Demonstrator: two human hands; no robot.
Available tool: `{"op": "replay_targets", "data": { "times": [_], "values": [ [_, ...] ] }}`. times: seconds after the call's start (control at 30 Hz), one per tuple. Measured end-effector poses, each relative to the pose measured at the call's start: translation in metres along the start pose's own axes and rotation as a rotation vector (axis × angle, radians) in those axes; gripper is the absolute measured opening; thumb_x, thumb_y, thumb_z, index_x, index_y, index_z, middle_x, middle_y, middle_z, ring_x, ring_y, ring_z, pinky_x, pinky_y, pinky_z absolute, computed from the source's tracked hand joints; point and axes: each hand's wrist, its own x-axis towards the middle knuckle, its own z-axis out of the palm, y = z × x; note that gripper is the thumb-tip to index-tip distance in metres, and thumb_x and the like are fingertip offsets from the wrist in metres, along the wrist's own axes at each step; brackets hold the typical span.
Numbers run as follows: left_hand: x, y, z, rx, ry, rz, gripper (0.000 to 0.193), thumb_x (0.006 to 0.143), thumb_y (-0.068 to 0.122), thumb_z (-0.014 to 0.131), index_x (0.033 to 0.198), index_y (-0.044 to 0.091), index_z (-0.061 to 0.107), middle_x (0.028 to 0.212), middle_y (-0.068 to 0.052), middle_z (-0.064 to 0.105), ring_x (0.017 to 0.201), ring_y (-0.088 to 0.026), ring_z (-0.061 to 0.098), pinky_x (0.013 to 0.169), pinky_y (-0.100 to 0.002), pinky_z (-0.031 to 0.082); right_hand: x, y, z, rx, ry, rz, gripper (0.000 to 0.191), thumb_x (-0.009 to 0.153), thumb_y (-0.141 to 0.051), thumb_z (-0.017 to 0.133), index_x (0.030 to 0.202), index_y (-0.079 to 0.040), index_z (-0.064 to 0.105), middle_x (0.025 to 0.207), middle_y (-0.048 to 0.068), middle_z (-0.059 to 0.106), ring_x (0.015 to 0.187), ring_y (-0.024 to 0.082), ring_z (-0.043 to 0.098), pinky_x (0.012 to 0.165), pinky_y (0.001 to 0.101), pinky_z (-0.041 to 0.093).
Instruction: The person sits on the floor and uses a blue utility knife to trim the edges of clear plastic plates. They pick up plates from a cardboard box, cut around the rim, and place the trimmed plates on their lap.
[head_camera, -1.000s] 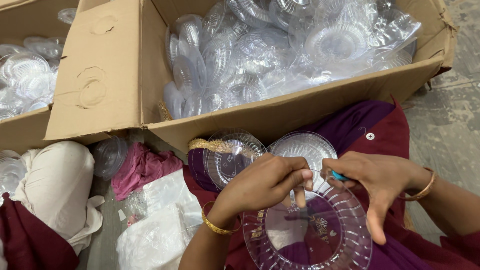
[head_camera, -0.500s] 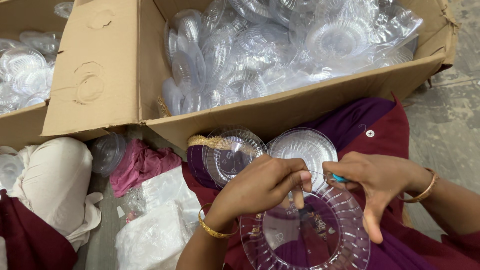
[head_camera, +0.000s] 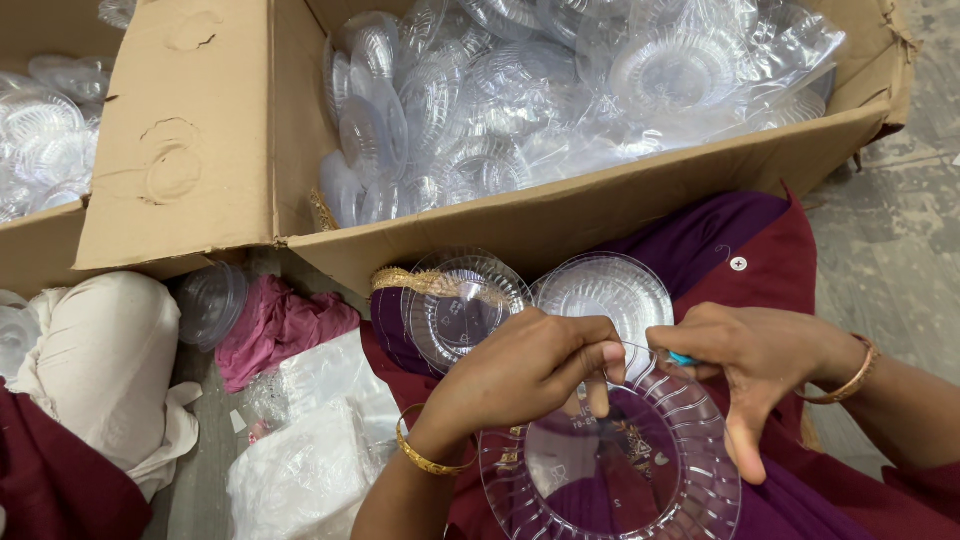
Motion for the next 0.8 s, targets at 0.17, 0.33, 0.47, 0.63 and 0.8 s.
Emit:
{"op": "replay_targets", "data": {
  "times": [0.17,0.33,0.47,0.63,0.8],
  "values": [
    [0.000,0.000,0.001,0.000,-0.003,0.016,0.029,0.106,0.025,0.048,0.093,0.007,0.067,0.070,0.000,0.076,0.053,-0.015,0.070,0.056,-0.030,0.054,-0.002,0.000,0.002,0.025,-0.001,0.023,0.100,0.043,-0.079,0.087,0.097,-0.001,0.055,0.056,-0.006,0.034,0.042,0.008,0.039,0.038,0.0247,0.031],
    [0.001,0.000,0.002,0.015,-0.008,-0.010,0.029,0.105,0.026,0.049,0.091,0.008,0.068,0.069,0.001,0.076,0.051,-0.016,0.068,0.054,-0.031,0.053,-0.001,0.002,0.004,0.096,-0.021,-0.028,0.092,0.054,-0.080,0.086,0.094,-0.003,0.055,0.058,-0.006,0.039,0.045,0.007,0.046,0.041,0.0230,0.035],
    [-0.001,0.002,-0.001,-0.001,0.012,-0.005,0.028,0.105,0.024,0.048,0.092,0.008,0.067,0.069,0.001,0.076,0.053,-0.014,0.069,0.055,-0.029,0.054,0.000,-0.005,0.002,0.015,-0.012,-0.021,0.093,0.055,-0.080,0.084,0.094,-0.002,0.054,0.057,-0.002,0.038,0.044,0.009,0.045,0.042,0.0251,0.036],
    [-0.004,0.005,0.000,-0.013,0.021,-0.081,0.029,0.105,0.025,0.048,0.091,0.008,0.068,0.067,0.001,0.075,0.054,-0.012,0.073,0.054,-0.028,0.056,-0.006,-0.019,0.002,-0.070,0.105,-0.077,0.111,0.056,-0.083,0.076,0.110,0.010,0.051,0.063,-0.002,0.046,0.049,0.013,0.048,0.043,0.0258,0.040],
    [-0.010,0.002,-0.001,0.003,0.046,-0.078,0.027,0.105,0.022,0.049,0.091,0.007,0.067,0.068,0.000,0.076,0.055,-0.014,0.073,0.056,-0.029,0.056,-0.008,-0.017,0.015,-0.115,0.044,-0.001,0.102,0.052,-0.085,0.082,0.098,0.000,0.053,0.057,0.001,0.039,0.046,0.015,0.046,0.044,0.0281,0.041]
  ]
}}
